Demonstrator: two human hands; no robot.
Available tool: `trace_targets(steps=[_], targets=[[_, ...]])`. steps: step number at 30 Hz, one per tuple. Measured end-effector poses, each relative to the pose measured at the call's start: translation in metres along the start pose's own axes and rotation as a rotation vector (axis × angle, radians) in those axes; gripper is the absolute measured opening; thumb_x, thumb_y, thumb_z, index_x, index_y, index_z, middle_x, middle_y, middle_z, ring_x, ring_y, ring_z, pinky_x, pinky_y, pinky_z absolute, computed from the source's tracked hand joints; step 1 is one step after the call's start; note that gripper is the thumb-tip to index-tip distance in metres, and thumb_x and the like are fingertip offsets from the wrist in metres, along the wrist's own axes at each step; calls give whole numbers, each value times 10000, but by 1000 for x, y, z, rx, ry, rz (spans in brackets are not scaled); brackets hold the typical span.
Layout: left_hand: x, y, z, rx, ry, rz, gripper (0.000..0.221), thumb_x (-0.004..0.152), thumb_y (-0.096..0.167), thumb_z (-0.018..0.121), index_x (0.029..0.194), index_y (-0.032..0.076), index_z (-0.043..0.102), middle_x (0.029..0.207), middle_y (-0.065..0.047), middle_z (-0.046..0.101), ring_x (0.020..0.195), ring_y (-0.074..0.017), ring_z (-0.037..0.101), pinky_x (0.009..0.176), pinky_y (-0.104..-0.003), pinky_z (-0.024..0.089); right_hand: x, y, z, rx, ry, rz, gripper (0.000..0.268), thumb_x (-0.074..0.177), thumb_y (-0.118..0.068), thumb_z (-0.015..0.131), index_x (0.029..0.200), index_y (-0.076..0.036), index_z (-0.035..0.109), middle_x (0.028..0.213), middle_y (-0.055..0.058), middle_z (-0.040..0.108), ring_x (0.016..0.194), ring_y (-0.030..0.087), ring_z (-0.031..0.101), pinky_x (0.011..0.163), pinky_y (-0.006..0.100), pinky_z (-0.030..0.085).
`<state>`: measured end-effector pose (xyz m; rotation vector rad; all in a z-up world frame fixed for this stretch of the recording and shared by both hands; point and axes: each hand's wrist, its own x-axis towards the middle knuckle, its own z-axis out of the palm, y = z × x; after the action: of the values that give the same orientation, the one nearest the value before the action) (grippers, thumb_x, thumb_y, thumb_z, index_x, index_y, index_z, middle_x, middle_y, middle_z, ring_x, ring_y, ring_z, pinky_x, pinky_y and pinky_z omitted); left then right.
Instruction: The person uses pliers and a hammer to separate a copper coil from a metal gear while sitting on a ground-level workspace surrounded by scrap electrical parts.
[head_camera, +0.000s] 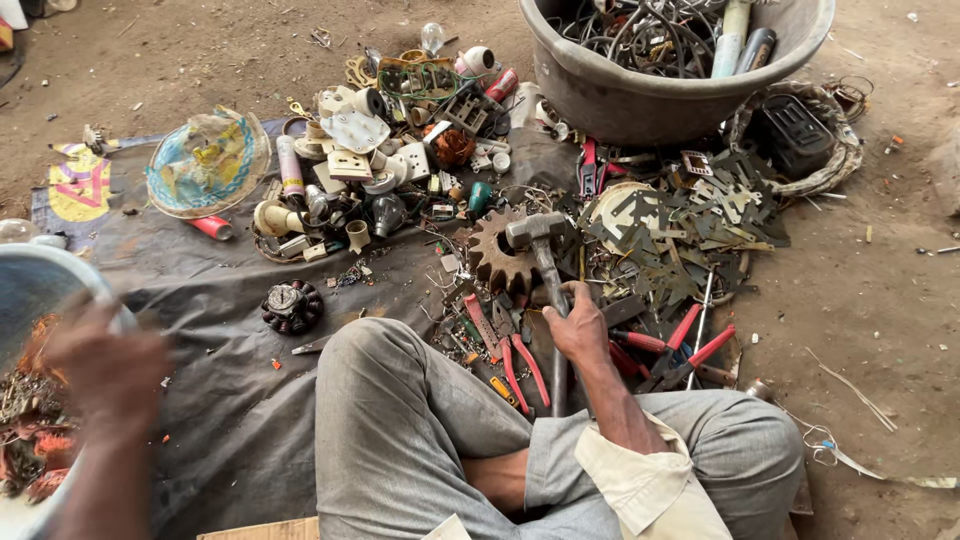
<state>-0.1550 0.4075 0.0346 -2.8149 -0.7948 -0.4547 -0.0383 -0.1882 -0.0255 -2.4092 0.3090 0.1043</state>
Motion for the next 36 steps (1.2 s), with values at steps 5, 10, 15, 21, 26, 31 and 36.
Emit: trace_targets(steps=[5, 10, 15, 21, 26, 31, 36], targets=[[-26, 227, -31, -1358, 62, 328, 179, 935, 53, 658, 1105, 70, 709, 828, -62, 684, 696, -133, 639, 616, -267, 548, 15, 13, -6, 112, 78, 76, 325, 901, -291, 694, 1175, -114, 700, 1170, 129, 746, 1012, 265, 738, 882, 406, 622], [-87, 385, -63, -1212, -210, 302, 317, 761, 249, 795, 1021, 70, 768, 1037, -180, 753, 959, -325, 711, 823, -435, 580, 84, 48, -35, -141, 224, 59, 334, 866, -169, 660, 1183, -140, 759, 1332, 224, 636, 1207, 351, 632, 1066, 458, 516], [-89, 414, -41, -1085, -576, 337, 431, 767, 250, 788, 1142, 43, 736, 1473, -281, 463, 1341, -445, 460, 1125, -468, 381, 189, 87, -85, -437, 306, -154, 617, 807, -277, 803, 1353, -53, 624, 1447, 343, 445, 1311, 485, 492, 1079, 523, 454], [-68, 426, -24, -1055, -742, 162, 347, 850, 266, 727, 1106, 33, 744, 1394, -218, 539, 1291, -378, 540, 1119, -441, 433, 283, 68, -131, -866, 100, -112, 612, 820, -449, 834, 1312, -142, 639, 1507, 267, 372, 1345, 537, 370, 1066, 650, 344], [-54, 425, -32, -1044, -943, 46, 342, 887, 296, 700, 1097, 29, 738, 1309, -188, 579, 1217, -328, 595, 1082, -426, 459, 262, 44, -113, 148, 430, 23, 584, 942, -335, 672, 1422, -22, 558, 1558, 213, 411, 1427, 410, 471, 1150, 528, 448], [-57, 425, -27, -1073, -850, 18, 335, 876, 272, 720, 1091, 17, 755, 1327, -184, 586, 1217, -336, 591, 1066, -418, 462, 142, 34, -40, 67, 653, 29, 615, 887, -236, 747, 1387, 54, 536, 1425, 259, 441, 1269, 403, 510, 1026, 494, 466], [-54, 410, -23, -1106, -799, -151, 348, 878, 282, 702, 1163, 89, 754, 1255, -202, 635, 1117, -334, 657, 1000, -424, 520, 31, -2, 17, 4, -172, -41, 591, 851, -286, 787, 1302, 43, 593, 1271, 250, 548, 1134, 373, 579, 951, 471, 504]])
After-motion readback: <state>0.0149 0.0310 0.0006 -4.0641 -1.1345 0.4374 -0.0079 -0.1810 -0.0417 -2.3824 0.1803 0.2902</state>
